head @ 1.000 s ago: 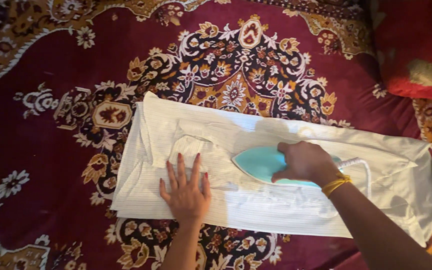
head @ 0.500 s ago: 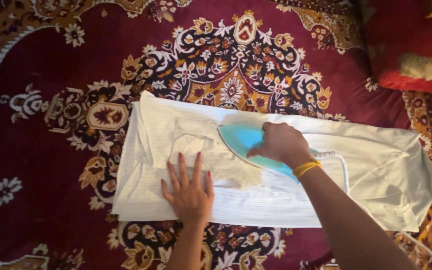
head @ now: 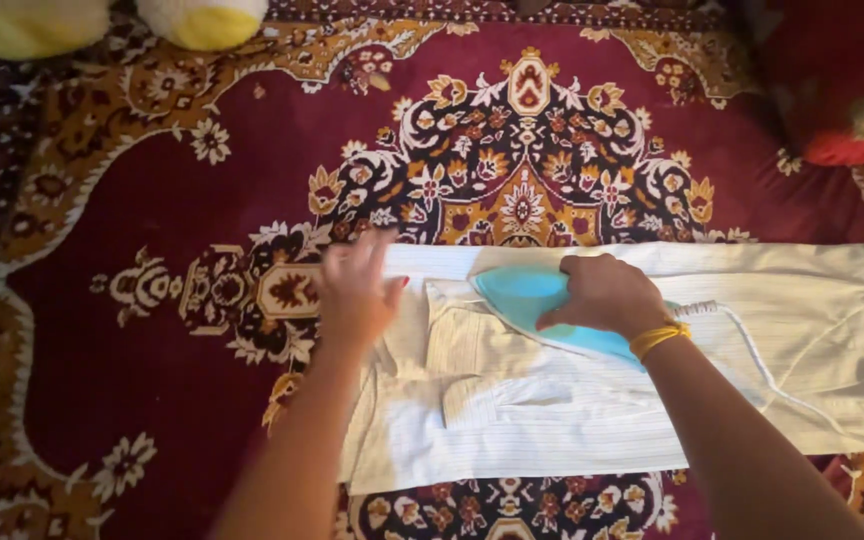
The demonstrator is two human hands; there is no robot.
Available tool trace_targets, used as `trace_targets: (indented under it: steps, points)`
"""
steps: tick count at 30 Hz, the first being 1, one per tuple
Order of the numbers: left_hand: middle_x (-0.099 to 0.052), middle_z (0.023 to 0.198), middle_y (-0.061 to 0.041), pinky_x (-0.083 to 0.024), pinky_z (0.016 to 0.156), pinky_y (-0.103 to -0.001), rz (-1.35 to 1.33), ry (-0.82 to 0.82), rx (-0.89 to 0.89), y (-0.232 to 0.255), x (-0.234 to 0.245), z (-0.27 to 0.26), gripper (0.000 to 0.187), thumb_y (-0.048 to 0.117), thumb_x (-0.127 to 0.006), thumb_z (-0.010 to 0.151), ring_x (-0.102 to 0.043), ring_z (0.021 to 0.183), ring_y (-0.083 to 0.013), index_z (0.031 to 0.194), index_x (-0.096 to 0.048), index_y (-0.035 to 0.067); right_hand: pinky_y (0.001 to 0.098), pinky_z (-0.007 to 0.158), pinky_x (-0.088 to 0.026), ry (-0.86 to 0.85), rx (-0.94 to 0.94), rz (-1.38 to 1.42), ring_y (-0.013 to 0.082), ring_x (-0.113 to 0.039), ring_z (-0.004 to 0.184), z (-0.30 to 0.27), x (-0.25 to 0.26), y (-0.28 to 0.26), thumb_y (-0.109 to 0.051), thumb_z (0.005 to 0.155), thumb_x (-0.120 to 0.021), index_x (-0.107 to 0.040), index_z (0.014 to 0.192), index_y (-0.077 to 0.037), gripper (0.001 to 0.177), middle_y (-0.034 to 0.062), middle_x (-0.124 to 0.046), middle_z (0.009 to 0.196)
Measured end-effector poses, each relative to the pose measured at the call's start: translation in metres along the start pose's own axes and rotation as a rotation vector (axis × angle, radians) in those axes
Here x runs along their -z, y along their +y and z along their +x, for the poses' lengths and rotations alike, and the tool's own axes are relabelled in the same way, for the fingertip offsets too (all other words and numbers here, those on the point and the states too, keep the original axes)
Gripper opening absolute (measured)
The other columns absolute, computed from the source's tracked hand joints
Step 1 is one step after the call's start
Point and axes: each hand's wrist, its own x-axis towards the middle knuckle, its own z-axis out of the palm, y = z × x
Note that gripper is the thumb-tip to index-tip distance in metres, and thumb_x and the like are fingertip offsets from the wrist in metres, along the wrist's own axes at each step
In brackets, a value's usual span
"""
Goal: Ironing and then folding a white shirt on a bed.
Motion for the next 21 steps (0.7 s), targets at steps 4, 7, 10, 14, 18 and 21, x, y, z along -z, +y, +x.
trace_targets:
  steps: [4,7,10,14,18,21]
  points:
    - [-0.065,0.133,0.001,-0.037,0.115,-0.046,0.042,-0.591,-0.098,-0.023,0.051,0.054,0.068,0.045,-0.086,0.073,-0.054,0.125,-0.0247,0.134,-0.065,0.027,0.0457,0.092,-0.057,0.009,-0.021,-0.002,0.0346,-0.072,0.100,-0.005,0.003,-0.004,-0.059,0.057,-0.089,-0.073,0.109,-0.012,0.072,0.0144,-0.076,0.102]
    - [-0.081,0.113,-0.007,-0.045,0.113,-0.042,0.091,-0.696,-0.113,-0.037,0.047,0.075,0.042,0.049,-0.077,0.088,-0.069,0.106,-0.0223,0.118,-0.077,0.020,0.0464,0.091,-0.057,-0.009,-0.014,-0.021,0.0353,-0.073,0.100,-0.001,0.001,0.000,-0.061,0.058,-0.088,-0.072,0.110,-0.011,0.073,0.0149,-0.077,0.102]
    - [-0.072,0.121,-0.009,-0.049,0.100,-0.041,-0.286,-0.395,-0.274,-0.053,0.028,0.077,0.037,0.041,-0.083,0.081,-0.064,0.111,-0.0234,0.096,-0.082,0.006,0.0458,0.091,-0.057,0.018,0.006,-0.009,0.0349,-0.073,0.099,0.001,-0.004,0.003,-0.061,0.057,-0.088,-0.072,0.109,-0.011,0.074,0.0151,-0.077,0.102]
    - [-0.073,0.131,0.002,-0.061,0.085,-0.038,-0.604,-0.598,0.061,-0.028,0.046,0.066,0.038,0.034,-0.071,0.086,-0.073,0.099,-0.0240,0.109,-0.078,0.005,0.0456,0.092,-0.057,0.019,-0.024,0.013,0.0342,-0.073,0.099,-0.002,-0.002,0.002,-0.061,0.057,-0.088,-0.072,0.108,-0.012,0.072,0.0139,-0.077,0.101]
    - [-0.067,0.123,-0.020,-0.054,0.086,-0.036,-0.594,-0.523,0.266,-0.051,-0.001,0.064,0.048,0.036,-0.059,0.107,-0.067,0.107,-0.0227,0.143,-0.051,0.005,0.0468,0.090,-0.056,0.048,-0.021,-0.003,0.0352,-0.073,0.098,-0.002,-0.005,0.003,-0.061,0.056,-0.088,-0.071,0.110,-0.012,0.074,0.0136,-0.077,0.101]
    - [-0.068,0.122,-0.022,-0.055,0.082,-0.044,-0.452,-0.483,0.320,-0.051,0.018,0.057,0.042,0.032,-0.061,0.106,-0.068,0.100,-0.0317,0.138,-0.054,0.006,0.0472,0.090,-0.056,0.055,-0.020,-0.007,0.0356,-0.073,0.097,-0.003,-0.005,0.003,-0.061,0.057,-0.088,-0.072,0.109,-0.013,0.073,0.0135,-0.077,0.100]
